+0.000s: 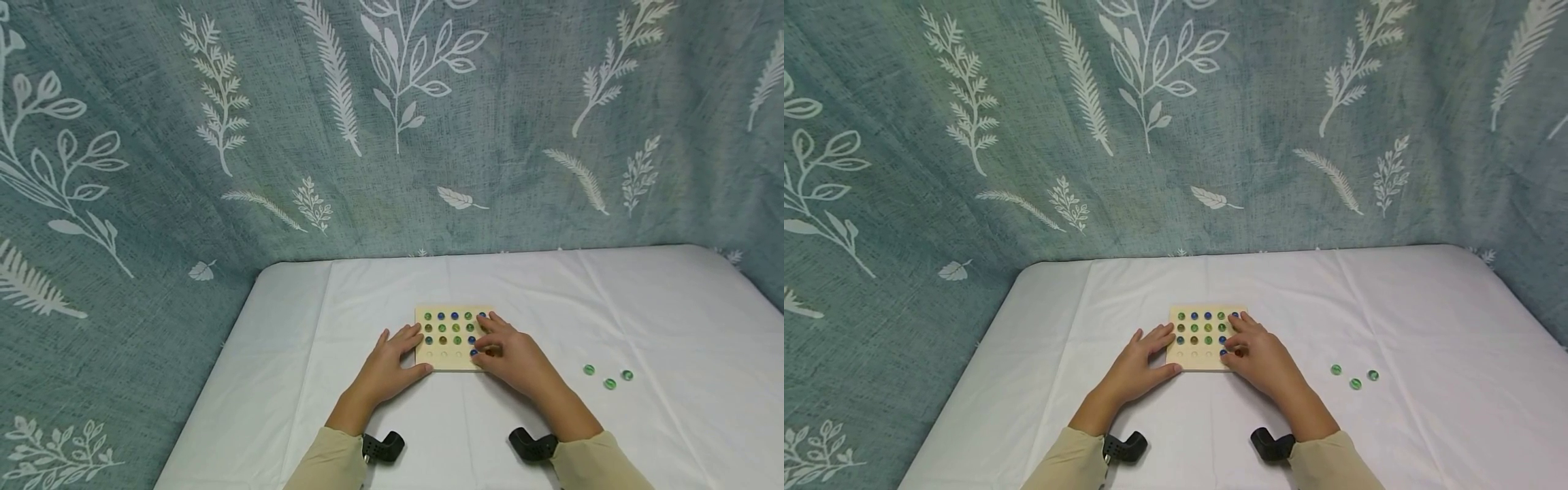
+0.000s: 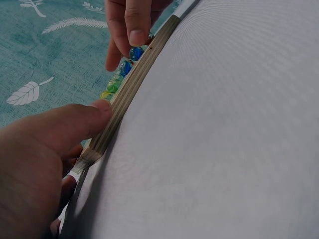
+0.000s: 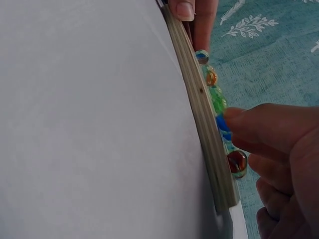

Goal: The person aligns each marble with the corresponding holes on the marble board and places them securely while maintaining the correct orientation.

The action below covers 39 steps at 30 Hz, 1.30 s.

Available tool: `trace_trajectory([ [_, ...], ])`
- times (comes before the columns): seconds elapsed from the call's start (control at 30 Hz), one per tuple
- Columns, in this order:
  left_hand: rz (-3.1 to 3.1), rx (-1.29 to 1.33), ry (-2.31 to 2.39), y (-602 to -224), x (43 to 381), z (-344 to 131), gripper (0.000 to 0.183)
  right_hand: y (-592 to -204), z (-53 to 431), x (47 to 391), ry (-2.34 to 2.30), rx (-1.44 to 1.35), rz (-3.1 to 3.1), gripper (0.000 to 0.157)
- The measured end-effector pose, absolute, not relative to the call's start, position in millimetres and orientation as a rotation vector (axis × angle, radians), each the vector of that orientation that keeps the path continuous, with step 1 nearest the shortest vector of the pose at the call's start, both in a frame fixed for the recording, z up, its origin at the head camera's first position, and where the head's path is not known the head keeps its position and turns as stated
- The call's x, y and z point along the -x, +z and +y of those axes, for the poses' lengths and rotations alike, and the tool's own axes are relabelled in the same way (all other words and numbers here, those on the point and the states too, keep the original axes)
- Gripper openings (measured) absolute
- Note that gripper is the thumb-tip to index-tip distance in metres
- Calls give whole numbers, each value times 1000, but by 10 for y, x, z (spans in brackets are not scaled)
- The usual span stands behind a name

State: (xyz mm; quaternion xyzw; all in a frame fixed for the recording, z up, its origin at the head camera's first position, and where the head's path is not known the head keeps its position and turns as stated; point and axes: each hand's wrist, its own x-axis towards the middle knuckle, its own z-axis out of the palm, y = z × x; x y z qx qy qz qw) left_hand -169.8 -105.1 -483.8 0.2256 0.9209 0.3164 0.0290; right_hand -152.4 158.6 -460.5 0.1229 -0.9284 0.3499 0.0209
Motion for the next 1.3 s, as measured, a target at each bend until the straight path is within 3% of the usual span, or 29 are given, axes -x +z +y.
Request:
trace_trajectory([
  [0.37,2850,-690,972,-4825,1685,-1047,66,-4474,1942,1445,1142,-266,-2868,24],
  [0.93,2857,-708,979,-4825,1682,-1048,65,-4399,2896,1229,1172,-15,-2936,56],
  [1.3,2849,-702,977,-4833,1685,-1042,66,-4554,3151,1186,1166,54,-2972,55],
])
